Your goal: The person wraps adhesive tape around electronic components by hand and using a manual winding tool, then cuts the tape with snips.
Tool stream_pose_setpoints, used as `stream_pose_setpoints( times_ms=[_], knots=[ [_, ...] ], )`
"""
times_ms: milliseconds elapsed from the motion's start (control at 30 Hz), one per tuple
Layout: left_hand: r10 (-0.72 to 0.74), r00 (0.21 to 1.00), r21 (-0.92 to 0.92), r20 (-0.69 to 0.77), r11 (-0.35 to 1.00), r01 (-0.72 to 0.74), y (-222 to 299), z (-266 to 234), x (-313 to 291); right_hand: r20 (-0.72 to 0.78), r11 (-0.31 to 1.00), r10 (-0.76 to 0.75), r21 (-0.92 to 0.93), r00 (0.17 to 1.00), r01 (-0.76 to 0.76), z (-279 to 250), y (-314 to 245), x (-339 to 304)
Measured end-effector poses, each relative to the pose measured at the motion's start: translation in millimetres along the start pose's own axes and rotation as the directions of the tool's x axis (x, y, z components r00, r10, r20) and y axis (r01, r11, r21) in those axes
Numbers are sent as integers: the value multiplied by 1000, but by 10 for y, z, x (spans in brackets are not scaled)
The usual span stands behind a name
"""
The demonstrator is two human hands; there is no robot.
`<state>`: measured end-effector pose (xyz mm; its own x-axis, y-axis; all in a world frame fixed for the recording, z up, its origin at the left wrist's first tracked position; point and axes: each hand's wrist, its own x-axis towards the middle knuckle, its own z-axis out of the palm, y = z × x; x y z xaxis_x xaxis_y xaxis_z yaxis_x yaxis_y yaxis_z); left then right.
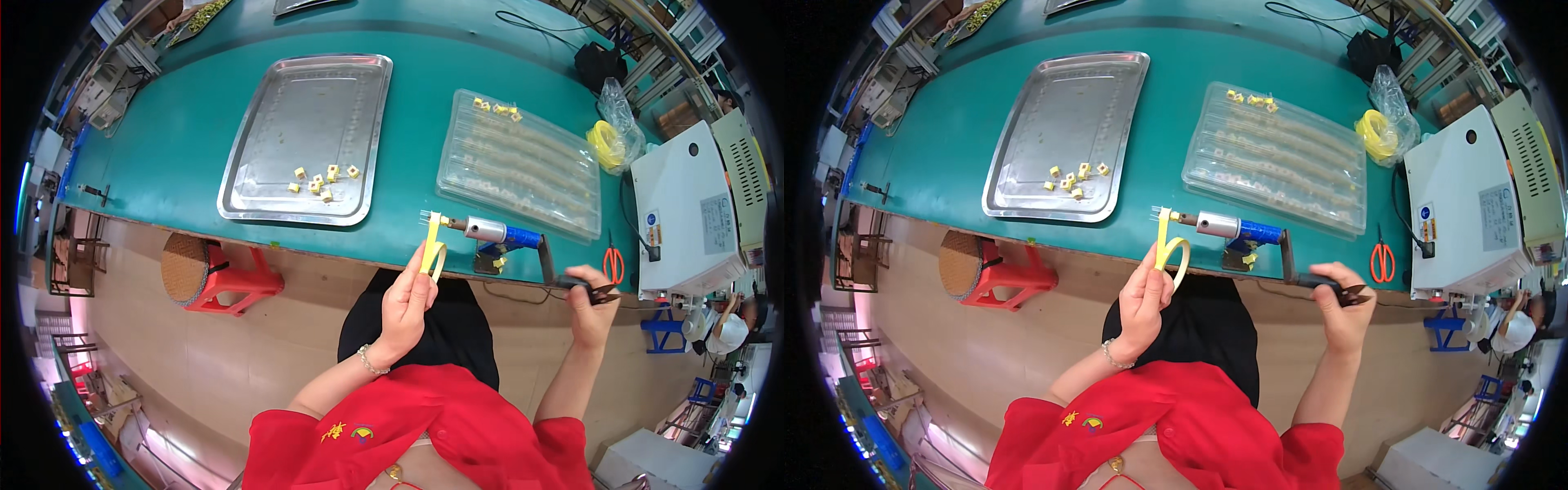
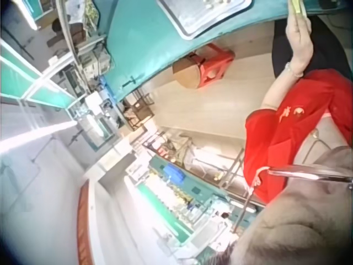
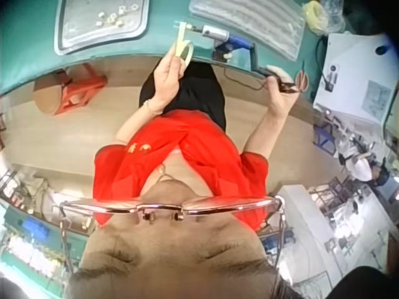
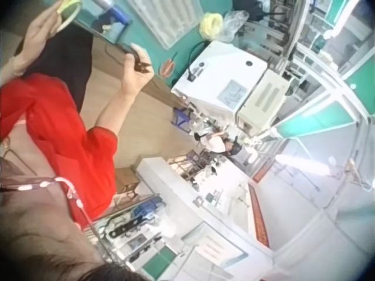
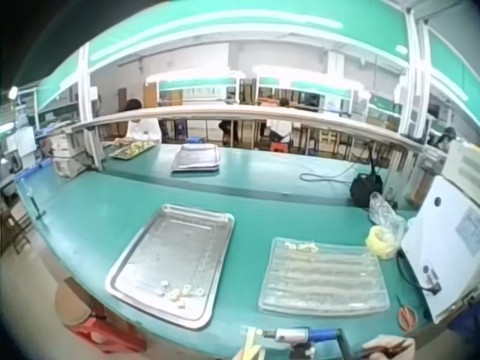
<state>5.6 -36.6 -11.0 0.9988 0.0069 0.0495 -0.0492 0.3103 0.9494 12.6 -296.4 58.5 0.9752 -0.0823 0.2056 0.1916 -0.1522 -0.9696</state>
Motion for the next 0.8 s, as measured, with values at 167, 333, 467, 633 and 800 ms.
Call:
stream_pose_setpoints(
  times_ms=[167, 333, 467, 633, 800],
  knots=[
    [53, 998, 97, -29, 994, -50, -1, 8, 40, -168, 996, -79, 32, 983, 85, 59, -3, 499],
    [107, 994, 153, -30, 983, -101, 49, 48, 108, -143, 999, 24, -27, 989, -28, 152, 462, 824],
    [135, 990, 160, -47, 979, -126, 100, 93, 146, -85, 984, 119, -123, 989, -129, 180, 655, 386],
    [139, 988, 196, -66, 973, -124, 76, 92, 201, -69, 973, 228, 55, 971, -225, 95, 208, -98],
    [86, 993, 164, -80, 984, -72, 74, 90, 215, 39, 962, 274, -31, 961, -273, 62, 268, 6]
  ],
)
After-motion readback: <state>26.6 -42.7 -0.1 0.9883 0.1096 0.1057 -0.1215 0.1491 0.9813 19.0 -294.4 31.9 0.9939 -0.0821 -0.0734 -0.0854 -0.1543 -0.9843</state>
